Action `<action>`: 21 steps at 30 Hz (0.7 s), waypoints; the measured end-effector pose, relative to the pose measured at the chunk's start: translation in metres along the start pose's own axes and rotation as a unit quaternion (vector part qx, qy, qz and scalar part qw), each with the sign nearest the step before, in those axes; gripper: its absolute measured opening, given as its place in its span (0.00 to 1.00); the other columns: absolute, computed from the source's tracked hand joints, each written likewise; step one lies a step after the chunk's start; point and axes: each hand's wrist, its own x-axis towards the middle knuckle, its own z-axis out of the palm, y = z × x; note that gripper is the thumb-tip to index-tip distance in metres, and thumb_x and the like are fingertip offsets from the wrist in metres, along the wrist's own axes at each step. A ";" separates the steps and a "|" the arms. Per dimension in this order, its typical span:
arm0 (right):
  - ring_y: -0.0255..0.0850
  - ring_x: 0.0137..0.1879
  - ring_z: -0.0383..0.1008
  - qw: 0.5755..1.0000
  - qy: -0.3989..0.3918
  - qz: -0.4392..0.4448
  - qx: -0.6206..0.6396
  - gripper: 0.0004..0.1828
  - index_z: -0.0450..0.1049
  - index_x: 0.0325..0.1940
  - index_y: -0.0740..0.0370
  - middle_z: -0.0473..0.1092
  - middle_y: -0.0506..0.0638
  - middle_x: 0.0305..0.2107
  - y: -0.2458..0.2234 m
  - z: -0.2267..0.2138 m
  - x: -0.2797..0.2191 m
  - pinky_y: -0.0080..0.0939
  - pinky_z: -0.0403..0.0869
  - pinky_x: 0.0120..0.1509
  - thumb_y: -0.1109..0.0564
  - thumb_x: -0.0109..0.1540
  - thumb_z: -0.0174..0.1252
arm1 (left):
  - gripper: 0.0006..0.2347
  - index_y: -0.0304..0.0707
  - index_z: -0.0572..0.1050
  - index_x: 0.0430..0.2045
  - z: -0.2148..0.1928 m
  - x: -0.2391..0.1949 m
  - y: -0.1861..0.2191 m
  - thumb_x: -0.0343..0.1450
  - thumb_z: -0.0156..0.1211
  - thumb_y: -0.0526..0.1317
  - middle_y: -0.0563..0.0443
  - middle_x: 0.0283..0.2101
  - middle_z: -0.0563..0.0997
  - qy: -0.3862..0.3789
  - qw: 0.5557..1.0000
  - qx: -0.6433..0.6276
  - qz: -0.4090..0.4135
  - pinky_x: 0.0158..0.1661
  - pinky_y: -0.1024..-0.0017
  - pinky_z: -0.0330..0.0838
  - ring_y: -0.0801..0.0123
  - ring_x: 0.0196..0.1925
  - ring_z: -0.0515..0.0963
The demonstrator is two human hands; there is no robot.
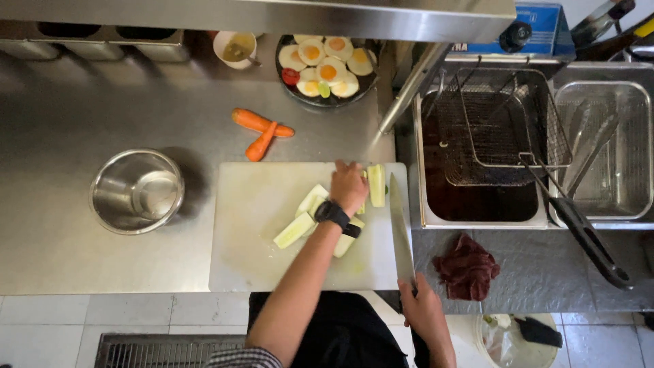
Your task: The person slices a cucumber on a white cutting board using a chef's knife. They first cut off the ends, then slice the cucumber lengthwise into quarters, and finally chop the quarters into smaller pieces.
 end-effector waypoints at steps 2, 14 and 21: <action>0.45 0.16 0.68 1.000 0.008 -0.015 -0.002 0.12 0.61 0.34 0.59 0.68 0.54 0.15 0.000 0.003 0.006 0.43 0.68 0.31 0.48 0.61 0.44 | 0.09 0.39 0.72 0.35 0.020 0.002 0.009 0.63 0.50 0.38 0.39 0.41 0.67 -0.013 0.997 -0.059 -0.040 0.40 0.57 0.71 0.48 0.30 0.75; 0.45 0.22 0.68 0.993 0.077 -0.089 0.008 0.12 0.66 0.38 0.62 0.68 0.55 0.16 0.017 0.008 0.011 0.45 0.65 0.31 0.51 0.60 0.48 | 0.12 0.37 0.67 0.41 -0.130 -0.054 -0.019 0.70 0.41 0.41 0.44 0.43 0.74 -0.096 0.984 -0.122 0.092 0.46 0.63 0.61 0.56 0.46 0.72; 0.37 0.17 0.55 0.983 0.050 -0.178 -0.001 0.17 0.67 0.46 0.63 0.66 0.51 0.17 -0.005 -0.003 0.014 0.41 0.61 0.26 0.50 0.60 0.49 | 0.19 0.42 0.69 0.38 -0.126 -0.138 -0.102 0.58 0.67 0.45 0.46 0.38 0.71 -0.022 0.999 -0.020 0.015 0.37 0.60 0.66 0.53 0.39 0.70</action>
